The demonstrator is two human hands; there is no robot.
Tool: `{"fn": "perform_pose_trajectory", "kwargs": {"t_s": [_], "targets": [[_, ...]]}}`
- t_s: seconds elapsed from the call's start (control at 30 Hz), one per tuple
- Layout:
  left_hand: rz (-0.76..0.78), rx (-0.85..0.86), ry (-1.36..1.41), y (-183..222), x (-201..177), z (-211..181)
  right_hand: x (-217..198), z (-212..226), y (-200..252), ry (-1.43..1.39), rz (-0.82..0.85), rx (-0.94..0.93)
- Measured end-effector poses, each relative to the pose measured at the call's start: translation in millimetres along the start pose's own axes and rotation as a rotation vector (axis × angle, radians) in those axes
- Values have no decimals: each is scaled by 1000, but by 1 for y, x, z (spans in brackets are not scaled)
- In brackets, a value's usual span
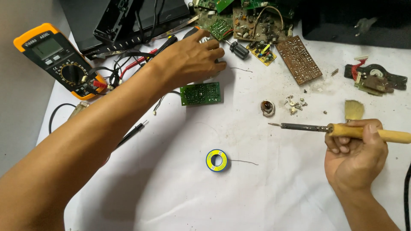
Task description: Soldering electronic components onto a printed circuit board using a soldering iron and solder wire on a workbench.
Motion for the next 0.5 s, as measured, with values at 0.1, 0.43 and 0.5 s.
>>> {"fn": "perform_pose_trajectory", "kwargs": {"t_s": [0.1,0.43,0.5], "targets": [[35,19,-72,3,-14,3,-3,2,-5,-25,-53,9],[-359,43,122,19,-111,-62,-45,5,-37,-34,-217,-39],[-220,160,232,20,-93,-93,-68,-5,-50,-5,-195,-79]]}}
Point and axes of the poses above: each hand's wrist, its own y-axis away from the middle knuckle, its own x-axis out of the palm, z = x × y, the point moved 1 cm from there along -y, towards the middle knuckle, and after that the axes turned 3 degrees about y, right-handed, at the moved point
